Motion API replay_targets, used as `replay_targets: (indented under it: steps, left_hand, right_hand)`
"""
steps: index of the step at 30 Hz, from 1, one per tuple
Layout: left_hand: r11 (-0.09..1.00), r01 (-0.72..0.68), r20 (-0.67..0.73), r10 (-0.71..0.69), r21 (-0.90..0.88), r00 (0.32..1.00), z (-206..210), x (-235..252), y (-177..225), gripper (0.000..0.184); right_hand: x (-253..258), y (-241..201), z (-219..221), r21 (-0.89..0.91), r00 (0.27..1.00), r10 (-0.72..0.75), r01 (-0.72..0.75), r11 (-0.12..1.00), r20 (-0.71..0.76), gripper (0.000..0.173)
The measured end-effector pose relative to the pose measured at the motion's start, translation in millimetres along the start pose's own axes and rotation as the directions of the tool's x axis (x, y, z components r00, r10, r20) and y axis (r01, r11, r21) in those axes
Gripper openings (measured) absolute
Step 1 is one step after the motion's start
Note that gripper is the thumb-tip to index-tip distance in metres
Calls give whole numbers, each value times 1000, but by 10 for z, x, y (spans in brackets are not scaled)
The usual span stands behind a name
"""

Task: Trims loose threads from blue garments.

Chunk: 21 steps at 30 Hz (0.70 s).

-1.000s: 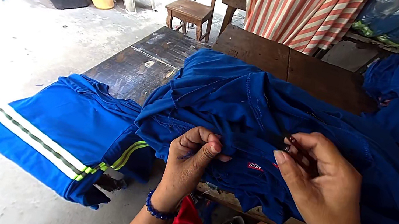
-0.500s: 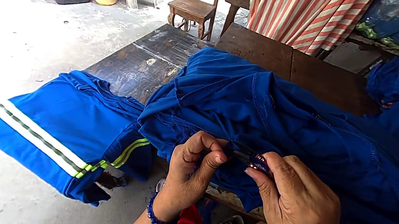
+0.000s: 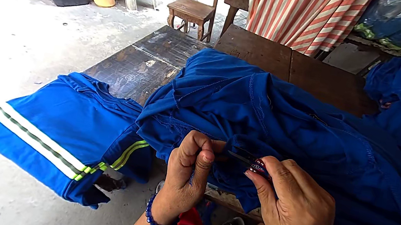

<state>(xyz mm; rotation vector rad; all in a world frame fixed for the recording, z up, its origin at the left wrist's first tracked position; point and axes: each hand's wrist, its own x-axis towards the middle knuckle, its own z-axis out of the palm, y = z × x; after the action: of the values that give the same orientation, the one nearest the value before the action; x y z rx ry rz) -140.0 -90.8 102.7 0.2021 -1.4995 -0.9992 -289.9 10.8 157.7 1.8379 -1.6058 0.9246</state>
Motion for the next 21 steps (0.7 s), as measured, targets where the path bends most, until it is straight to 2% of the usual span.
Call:
replay_targets:
  steps: [4, 9, 12, 15, 17, 20, 21]
  left_hand:
    - [996, -40, 28, 38, 75, 999, -17, -30, -19, 28]
    - [999, -52, 33, 53, -15, 998, -49, -51, -94, 27]
    - [998, -50, 1, 50, -35, 999, -90, -121, -70, 32]
    - [988, -121, -60, 128, 99, 990, -201, -264, 6, 37]
    - [960, -120, -97, 148, 252, 984, -353, -392, 32, 32]
    - [771, -52, -109, 156, 635, 982, -577, -541, -46, 9]
    - [691, -55, -75, 157, 720, 985, -598, -550, -62, 16]
  right_hand:
    - [11, -16, -3, 10, 1000, -2, 2, 1000, 7, 30]
    - [-27, 4, -43, 21, 1000, 20, -20, 1000, 24, 30]
    - [-118, 98, -136, 137, 993, 113, -117, 984, 34, 32]
    - [-327, 269, -333, 248, 973, 231, -223, 943, -2, 29]
    - [-509, 379, -468, 275, 952, 295, -264, 924, -77, 28]
    - [-752, 504, -632, 227, 937, 314, -275, 934, -156, 35]
    - [-823, 532, -675, 178, 941, 300, -272, 946, -155, 38]
